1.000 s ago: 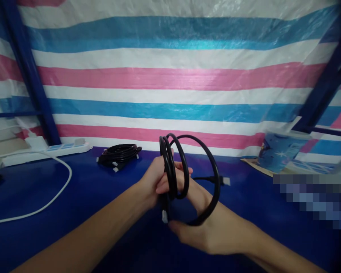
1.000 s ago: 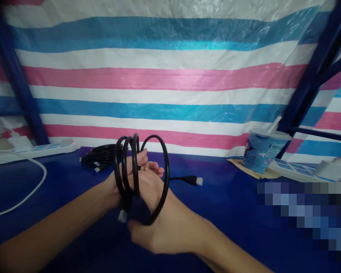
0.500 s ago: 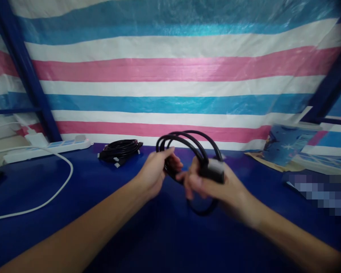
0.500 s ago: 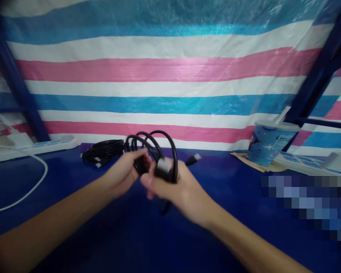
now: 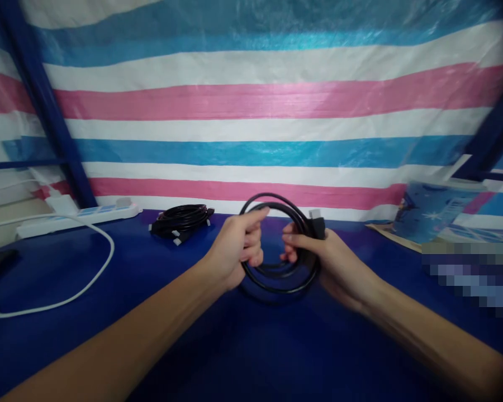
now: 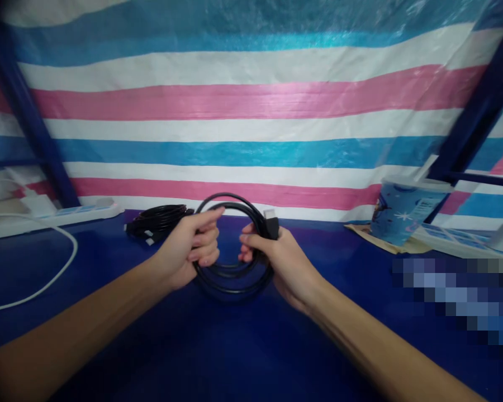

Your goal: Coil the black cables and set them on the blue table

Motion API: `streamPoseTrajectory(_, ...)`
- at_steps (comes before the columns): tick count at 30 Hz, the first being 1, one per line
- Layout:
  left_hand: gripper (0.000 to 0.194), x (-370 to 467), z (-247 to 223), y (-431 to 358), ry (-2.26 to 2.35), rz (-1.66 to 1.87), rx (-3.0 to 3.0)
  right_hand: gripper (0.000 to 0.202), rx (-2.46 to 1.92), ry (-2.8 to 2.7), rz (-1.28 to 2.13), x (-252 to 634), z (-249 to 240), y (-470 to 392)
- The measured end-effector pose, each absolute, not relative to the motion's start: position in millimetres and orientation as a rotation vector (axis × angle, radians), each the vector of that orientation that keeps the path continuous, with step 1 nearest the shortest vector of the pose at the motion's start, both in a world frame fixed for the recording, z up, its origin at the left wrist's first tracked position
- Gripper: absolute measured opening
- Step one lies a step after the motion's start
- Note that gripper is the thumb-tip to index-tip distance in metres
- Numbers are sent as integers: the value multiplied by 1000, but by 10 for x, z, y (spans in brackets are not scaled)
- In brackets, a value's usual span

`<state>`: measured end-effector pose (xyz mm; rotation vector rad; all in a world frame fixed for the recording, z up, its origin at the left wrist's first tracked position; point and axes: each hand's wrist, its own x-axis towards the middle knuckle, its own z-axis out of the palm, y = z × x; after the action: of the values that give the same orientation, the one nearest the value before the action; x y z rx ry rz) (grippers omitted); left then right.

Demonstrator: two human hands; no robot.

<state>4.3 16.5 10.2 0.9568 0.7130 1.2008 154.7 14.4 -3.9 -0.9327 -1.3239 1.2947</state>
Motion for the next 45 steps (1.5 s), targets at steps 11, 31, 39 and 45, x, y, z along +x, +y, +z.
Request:
streamPoseTrajectory(11,26,-11,95,89,419,952,1106,26,-1108,-1611,902,1704,7,242)
streamPoseTrajectory(31,50,-28,177,226,664,1310,811,29,-890,-1346,1105,1589,-71,229)
streamPoseTrajectory(39,48,84,137,225,727,1258,815,33,-906,-1525,838,1775,-107,370)
streamPoseTrajectory(45,46,285,311,404,783,1308,897,29,-1009,-1363,1134,1749,-36,366)
